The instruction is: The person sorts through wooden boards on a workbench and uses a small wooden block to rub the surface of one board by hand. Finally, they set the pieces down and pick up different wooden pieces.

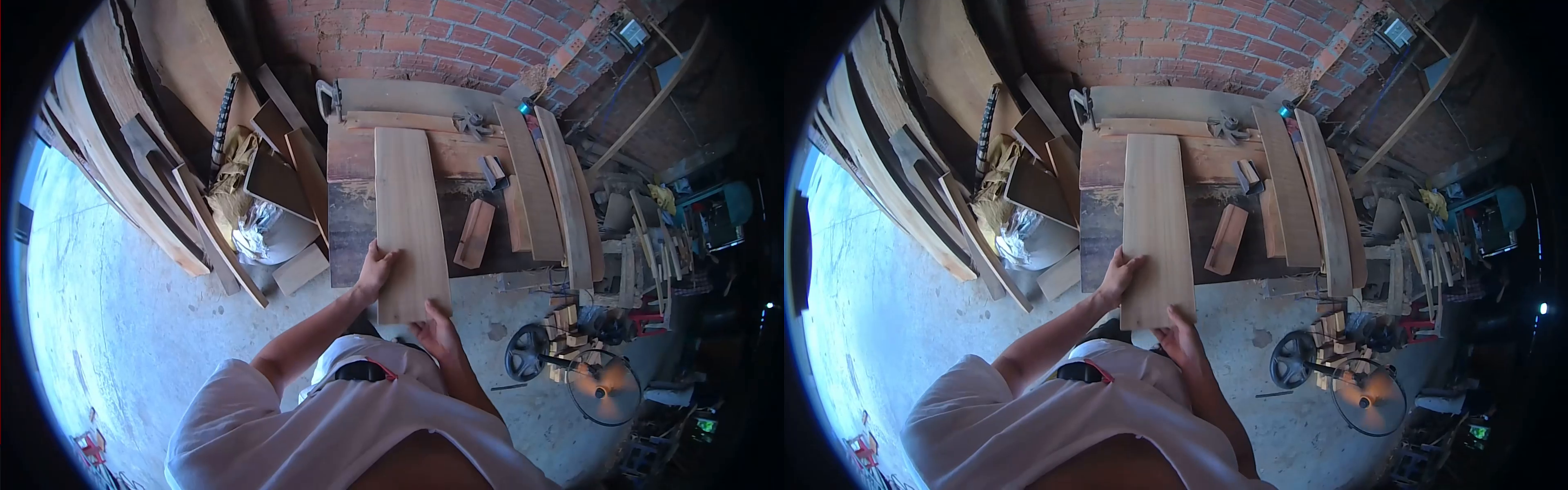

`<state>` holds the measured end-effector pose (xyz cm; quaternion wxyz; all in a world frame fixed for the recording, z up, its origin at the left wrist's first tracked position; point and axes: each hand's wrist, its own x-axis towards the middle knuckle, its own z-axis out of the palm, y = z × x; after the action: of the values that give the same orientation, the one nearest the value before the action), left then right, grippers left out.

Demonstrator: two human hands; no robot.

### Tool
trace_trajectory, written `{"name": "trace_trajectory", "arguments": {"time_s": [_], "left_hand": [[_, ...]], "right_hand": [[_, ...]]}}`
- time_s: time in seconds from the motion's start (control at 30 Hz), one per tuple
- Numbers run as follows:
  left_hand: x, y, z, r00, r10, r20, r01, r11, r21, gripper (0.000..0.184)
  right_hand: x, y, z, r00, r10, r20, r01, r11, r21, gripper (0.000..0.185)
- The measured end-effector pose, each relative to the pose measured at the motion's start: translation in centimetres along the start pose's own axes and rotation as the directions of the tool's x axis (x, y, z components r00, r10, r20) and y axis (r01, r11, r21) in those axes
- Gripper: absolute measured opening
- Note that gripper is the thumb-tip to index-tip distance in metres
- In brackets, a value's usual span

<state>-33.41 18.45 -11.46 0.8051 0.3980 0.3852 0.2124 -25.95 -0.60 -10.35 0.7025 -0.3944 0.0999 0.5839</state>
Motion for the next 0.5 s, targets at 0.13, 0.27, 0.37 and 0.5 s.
{"name": "trace_trajectory", "arguments": {"time_s": [0.13,0.27,0.37,0.5], "left_hand": [[-4.4,-3.5,-0.1,0.99,-0.111,-0.09,0.122,0.985,0.125,0.046],[-7.3,-6.8,0.7,0.977,-0.109,-0.185,0.125,0.989,0.08,0.041],[-5.9,-8.5,0.1,0.977,-0.138,-0.162,0.139,0.99,-0.004,0.041],[-5.7,-9.2,0.0,0.953,-0.177,-0.246,0.192,0.981,0.036,0.042]], "right_hand": [[0.8,-1.4,0.2,0.986,0.164,-0.02,-0.163,0.986,0.03,0.048],[-0.1,-1.4,-2.5,0.981,0.195,-0.015,-0.195,0.979,-0.056,0.052],[-1.8,-1.5,-4.7,0.984,0.174,-0.035,-0.178,0.966,-0.19,0.04],[-1.7,-3.5,-7.8,0.985,-0.171,-0.031,0.101,0.709,-0.698,0.029]]}}
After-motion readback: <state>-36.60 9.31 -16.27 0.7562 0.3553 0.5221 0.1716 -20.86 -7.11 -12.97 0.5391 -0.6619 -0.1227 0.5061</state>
